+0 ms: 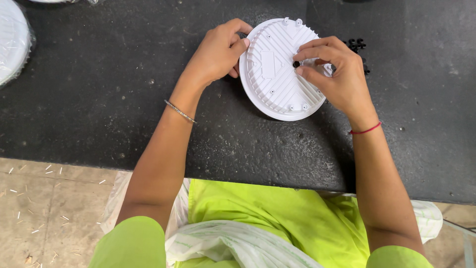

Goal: The person unwraps a round white LED light fixture base from plastic film, presses small black plastic clips into the mounting holes around its underside, then wraps the assembled fixture back in the plastic film and stacks it with the finished units. The person repeats this assembly cycle on successive fixtures.

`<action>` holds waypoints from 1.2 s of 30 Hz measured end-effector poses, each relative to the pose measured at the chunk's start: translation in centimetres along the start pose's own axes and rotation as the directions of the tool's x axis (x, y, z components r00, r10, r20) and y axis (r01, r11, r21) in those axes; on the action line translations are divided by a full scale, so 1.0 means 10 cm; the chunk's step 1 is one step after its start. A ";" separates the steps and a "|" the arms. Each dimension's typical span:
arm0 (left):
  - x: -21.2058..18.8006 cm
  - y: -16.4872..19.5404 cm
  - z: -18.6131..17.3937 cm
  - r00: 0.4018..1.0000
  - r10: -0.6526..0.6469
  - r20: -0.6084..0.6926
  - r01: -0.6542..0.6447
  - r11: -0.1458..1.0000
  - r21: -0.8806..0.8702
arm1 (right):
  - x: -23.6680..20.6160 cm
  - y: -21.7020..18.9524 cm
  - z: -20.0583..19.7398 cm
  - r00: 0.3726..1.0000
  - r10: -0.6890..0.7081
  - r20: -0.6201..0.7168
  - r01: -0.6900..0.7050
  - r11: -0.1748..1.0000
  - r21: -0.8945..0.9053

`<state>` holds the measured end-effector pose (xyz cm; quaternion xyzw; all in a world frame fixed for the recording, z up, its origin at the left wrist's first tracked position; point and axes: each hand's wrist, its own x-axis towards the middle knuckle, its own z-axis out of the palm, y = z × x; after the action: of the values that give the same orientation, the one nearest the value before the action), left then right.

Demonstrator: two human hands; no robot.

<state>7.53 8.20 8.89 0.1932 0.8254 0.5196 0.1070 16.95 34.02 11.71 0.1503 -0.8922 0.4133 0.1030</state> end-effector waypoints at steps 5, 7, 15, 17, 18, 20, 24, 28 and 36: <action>0.00 0.00 -0.01 1.000 -0.003 0.004 0.003 1.000 0.008 | 0.00 0.00 -0.02 0.999 -0.039 -0.015 0.040 0.998 0.055; 0.00 -0.01 0.00 1.000 -0.003 0.004 0.003 1.000 0.004 | -0.01 -0.01 -0.06 0.999 -0.043 -0.019 0.045 0.996 0.076; 0.03 -0.04 0.00 0.998 -0.067 0.000 0.067 0.998 -0.008 | -0.02 -0.06 -0.14 0.994 -0.104 0.044 0.109 0.983 -0.150; 0.04 -0.05 0.01 0.995 -0.098 0.005 0.098 0.995 -0.008 | -0.02 -0.06 -0.12 0.987 -0.155 0.051 0.162 0.971 -0.178; 0.04 -0.05 0.01 0.994 -0.113 0.008 0.113 0.994 -0.009 | -0.02 -0.06 -0.12 0.982 -0.180 0.055 0.187 0.964 -0.191; 0.05 -0.06 0.02 0.991 -0.135 0.009 0.135 0.991 0.010 | -0.02 -0.05 -0.10 0.979 -0.195 0.065 0.204 0.955 -0.217; 0.04 -0.08 0.03 0.987 -0.163 -0.001 0.163 0.985 0.051 | -0.02 -0.05 -0.05 0.973 -0.216 0.080 0.230 0.932 -0.281; 0.04 -0.08 0.04 0.984 -0.177 -0.001 0.177 0.983 0.055 | -0.01 -0.09 -0.05 0.968 -0.230 0.100 0.250 0.915 -0.317; 0.04 -0.07 0.06 0.981 -0.191 -0.020 0.192 0.976 0.104 | -0.06 -0.22 -0.02 0.958 -0.241 0.158 0.288 0.782 -0.553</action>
<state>7.22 8.63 8.06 0.1153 0.8670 0.4634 0.1421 18.31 32.92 13.16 0.2524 -0.9479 0.1024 0.1650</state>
